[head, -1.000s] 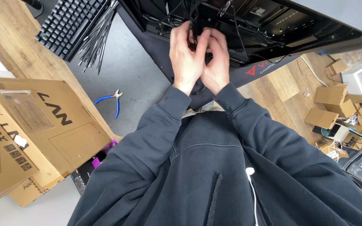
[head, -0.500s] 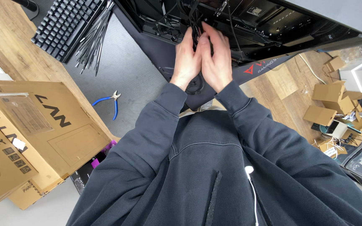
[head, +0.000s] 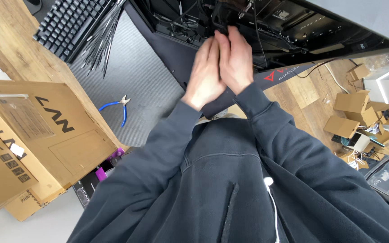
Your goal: The person organizes and connects multiple black internal cables inside a computer case by hand, grouping them together and tucking them into the internal frame.
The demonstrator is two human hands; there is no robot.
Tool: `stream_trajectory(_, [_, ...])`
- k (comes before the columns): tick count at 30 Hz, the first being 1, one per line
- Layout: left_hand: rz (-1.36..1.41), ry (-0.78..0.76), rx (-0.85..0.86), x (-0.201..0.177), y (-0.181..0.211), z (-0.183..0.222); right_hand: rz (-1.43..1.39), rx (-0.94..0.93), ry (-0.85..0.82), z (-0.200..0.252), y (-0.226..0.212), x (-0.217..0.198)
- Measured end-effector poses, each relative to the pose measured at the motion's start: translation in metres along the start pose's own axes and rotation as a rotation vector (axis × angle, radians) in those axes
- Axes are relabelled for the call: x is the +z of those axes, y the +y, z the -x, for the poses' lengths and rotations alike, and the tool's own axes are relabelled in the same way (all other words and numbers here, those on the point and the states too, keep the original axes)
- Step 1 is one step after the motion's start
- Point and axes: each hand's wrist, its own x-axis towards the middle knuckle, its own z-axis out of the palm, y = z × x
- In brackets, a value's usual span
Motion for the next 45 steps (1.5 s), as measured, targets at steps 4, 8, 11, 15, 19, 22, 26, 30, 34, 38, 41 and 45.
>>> stream_trajectory(4, [-0.058,0.281,0.051,-0.040,0.012,-0.004,0.014,-0.062,-0.011,0.000,0.016,-0.001])
stream_trajectory(8, [0.230,0.217,-0.328,-0.035,0.005,-0.036,-0.001,-0.162,-0.011,0.006,0.015,-0.005])
stream_trajectory(11, [0.907,0.231,-0.528,0.002,-0.017,-0.058,0.032,-0.109,-0.008,0.005,0.016,-0.005])
stream_trajectory(15, [1.139,0.318,-0.584,0.028,-0.028,-0.060,0.030,-0.123,-0.002,0.006,0.013,-0.005])
stream_trajectory(19, [1.140,0.471,-0.609,0.028,-0.014,-0.062,0.032,-0.128,0.004,0.004,0.010,-0.007])
stream_trajectory(22, [0.873,0.463,-0.502,0.015,-0.002,-0.065,0.041,-0.141,0.004,0.004,0.012,-0.009])
stream_trajectory(26, [0.379,0.332,-0.579,0.001,-0.007,-0.066,0.036,-0.144,0.003,0.005,0.008,-0.008])
stream_trajectory(30, [0.088,0.368,-0.505,-0.006,-0.019,-0.054,0.050,-0.146,0.002,0.003,0.010,-0.007])
stream_trajectory(34, [-0.076,0.322,-0.446,-0.040,-0.017,-0.033,0.040,-0.102,-0.016,-0.008,0.013,0.004])
stream_trajectory(38, [-0.206,0.275,-0.348,-0.064,0.001,-0.031,0.354,0.243,-0.153,-0.022,0.011,0.024])
stream_trajectory(41, [-0.201,0.240,-0.106,-0.063,-0.002,-0.032,0.487,0.289,-0.150,-0.030,0.010,0.038])
stream_trajectory(45, [-0.152,0.219,-0.022,-0.055,-0.008,-0.037,0.625,0.216,-0.007,-0.028,0.037,0.052])
